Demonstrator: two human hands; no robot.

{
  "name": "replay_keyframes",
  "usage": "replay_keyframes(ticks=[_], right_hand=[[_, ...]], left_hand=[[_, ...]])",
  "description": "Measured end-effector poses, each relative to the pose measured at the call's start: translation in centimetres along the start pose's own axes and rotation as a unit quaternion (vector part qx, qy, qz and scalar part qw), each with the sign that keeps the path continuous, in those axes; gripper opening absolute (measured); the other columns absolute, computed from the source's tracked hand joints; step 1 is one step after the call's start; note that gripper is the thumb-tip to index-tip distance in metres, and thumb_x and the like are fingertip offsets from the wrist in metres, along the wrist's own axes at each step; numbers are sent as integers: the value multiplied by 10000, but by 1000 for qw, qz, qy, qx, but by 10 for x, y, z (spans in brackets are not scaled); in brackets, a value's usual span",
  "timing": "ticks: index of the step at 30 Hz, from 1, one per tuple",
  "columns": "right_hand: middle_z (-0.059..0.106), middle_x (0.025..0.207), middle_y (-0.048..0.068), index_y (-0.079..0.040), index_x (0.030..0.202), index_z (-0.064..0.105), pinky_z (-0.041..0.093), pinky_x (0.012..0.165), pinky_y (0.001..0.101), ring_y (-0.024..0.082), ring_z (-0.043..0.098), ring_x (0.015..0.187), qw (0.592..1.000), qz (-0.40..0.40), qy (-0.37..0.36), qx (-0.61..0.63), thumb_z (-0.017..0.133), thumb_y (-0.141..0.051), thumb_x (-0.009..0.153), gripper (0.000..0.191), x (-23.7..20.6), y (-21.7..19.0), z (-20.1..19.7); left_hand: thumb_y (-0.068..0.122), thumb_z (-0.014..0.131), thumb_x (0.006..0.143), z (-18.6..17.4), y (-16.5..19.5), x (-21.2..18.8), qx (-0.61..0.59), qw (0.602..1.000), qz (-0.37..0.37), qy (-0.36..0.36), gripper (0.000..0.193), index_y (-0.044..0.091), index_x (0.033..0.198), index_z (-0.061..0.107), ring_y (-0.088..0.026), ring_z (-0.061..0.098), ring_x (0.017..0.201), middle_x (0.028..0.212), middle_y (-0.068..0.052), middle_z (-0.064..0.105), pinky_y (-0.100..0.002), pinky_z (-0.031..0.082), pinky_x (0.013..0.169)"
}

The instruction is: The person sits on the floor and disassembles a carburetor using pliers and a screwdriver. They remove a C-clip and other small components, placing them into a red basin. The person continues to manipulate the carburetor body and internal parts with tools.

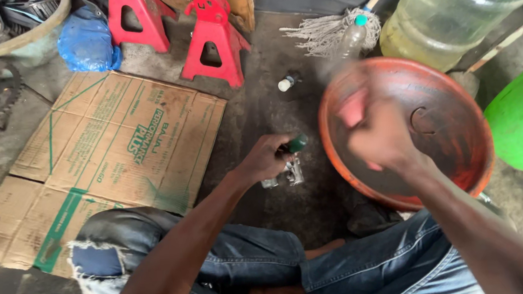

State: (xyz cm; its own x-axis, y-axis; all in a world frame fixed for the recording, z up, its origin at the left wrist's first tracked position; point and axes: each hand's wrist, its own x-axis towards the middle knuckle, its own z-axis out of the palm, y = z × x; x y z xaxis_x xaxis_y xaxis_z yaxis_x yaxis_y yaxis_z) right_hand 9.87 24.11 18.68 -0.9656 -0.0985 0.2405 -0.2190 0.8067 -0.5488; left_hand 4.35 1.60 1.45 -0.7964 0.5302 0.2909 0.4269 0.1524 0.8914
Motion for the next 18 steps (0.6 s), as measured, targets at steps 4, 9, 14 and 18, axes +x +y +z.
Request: replay_keyframes(ticks=[4,9,14,18], right_hand=[[721,909,39,-25,1172,539,558,720,454,250,703,812,997,-47,-38,38,700,-38,766,437,-2,-6,-3],[656,908,42,-21,1242,508,541,533,477,318,673,623,995,39,-47,81,679,-10,752,519,-5,-2,-1],[706,913,2,12,1408,434,514,530,351,250,691,658,990,-63,-125,-4,686,-35,688,764,-6,10,9],[698,834,111,66,1226,546,492,467,378,305,686,619,991,53,-80,91,646,-16,787,457,-5,7,8]], left_hand=[[-6,722,908,-2,-6,2,29,999,-5,-22,264,-9,1169,686,-184,723,856,944,-136,741,-367,560,783],[19,687,876,-1,-7,-4,10,1000,-17,-12,443,26,1317,646,-177,712,830,936,-129,725,-380,559,760],[66,770,908,0,-5,-4,39,999,-3,-6,308,-13,1194,690,-192,694,828,941,-138,717,-387,561,779],[56,736,901,-1,-5,-5,1,1000,-7,0,426,16,1314,637,-168,711,872,980,-111,729,-364,559,782]])
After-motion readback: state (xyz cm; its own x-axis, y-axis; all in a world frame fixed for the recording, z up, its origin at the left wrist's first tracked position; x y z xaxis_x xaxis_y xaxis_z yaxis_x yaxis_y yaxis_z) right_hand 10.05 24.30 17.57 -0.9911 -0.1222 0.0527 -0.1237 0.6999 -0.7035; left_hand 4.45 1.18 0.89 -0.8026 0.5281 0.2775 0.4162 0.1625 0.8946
